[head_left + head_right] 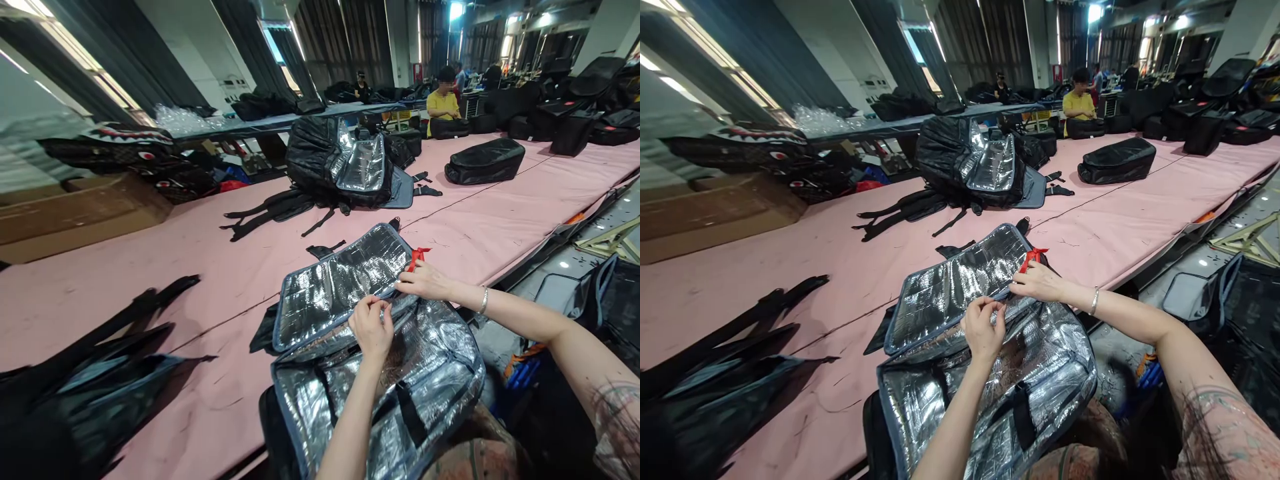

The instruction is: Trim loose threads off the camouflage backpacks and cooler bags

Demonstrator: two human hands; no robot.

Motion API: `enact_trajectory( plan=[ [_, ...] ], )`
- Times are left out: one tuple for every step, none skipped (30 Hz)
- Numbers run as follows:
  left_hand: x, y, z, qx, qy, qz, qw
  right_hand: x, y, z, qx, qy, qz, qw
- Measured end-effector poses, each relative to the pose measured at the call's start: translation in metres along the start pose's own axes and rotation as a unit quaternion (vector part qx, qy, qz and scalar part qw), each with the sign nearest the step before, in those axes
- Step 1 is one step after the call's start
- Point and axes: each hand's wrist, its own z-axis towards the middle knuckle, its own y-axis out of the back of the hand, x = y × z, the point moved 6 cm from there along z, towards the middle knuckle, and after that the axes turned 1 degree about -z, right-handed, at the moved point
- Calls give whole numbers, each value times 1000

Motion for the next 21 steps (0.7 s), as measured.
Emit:
enact_trajectory(
  plan=[
    [1, 0, 1, 5, 2, -1, 1000, 0, 0, -1, 1, -5, 4, 1000],
    [1, 1, 1, 9, 3, -2, 1000, 0, 0, -2, 2, -12, 9, 1000],
    [1, 1, 2, 13, 5, -3, 1000, 0, 0, -4, 3, -20, 14, 1000],
    [1, 1, 2, 19, 6, -5, 1000, -1, 0, -5, 4, -29, 18, 999],
    [1, 0, 3, 25, 8, -7, 1000, -1, 0, -6, 5, -35, 23, 999],
    [1, 0, 3, 31, 10, -9, 999, -1, -1, -6, 8, -40, 26, 999],
    [1, -1, 3, 35, 12, -11, 999, -1, -3, -6, 12, -42, 30, 999],
    [1, -1, 3, 37, 14, -15, 999, -1, -5, -5, 18, -43, 36, 998],
    [1, 0, 3, 35, 15, -18, 999, -1, -7, -4, 25, -47, 43, 998],
    [2, 1, 3, 32, 15, -22, 999, -1, -9, -3, 33, -57, 50, 997],
    [2, 3, 4, 29, 10, -27, 999, -2, -11, -3, 40, -74, 60, 995],
    [2, 5, 4, 30, 1, -34, 999, -2, -13, -3, 44, -98, 73, 991],
    [3, 8, 5, 36, -12, -42, 998, -3, -13, -5, 44, -128, 91, 987],
    [4, 11, 7, 45, -26, -50, 997, -3, -12, -8, 40, -162, 112, 980],
    [5, 15, 10, 54, -44, -57, 996, -2, -10, -12, 30, -200, 137, 970],
    [6, 20, 13, 61, -60, -57, 995, -1, -8, -16, 18, -241, 165, 956],
    [9, 24, 17, 66, -74, -45, 994, 1, -6, -22, 5, -284, 191, 940],
    [13, 28, 20, 71, -86, -25, 993, 4, -3, -28, -5, -325, 212, 921],
    [16, 30, 23, 77, -100, -4, 992, 8, -1, -33, -11, -363, 228, 903],
    [19, 31, 25, 86, -117, 14, 989, 12, 0, -37, -12, -394, 239, 887],
    [22, 31, 25, 95, -135, 23, 986, 17, 1, -40, -8, -417, 247, 875]
  ],
)
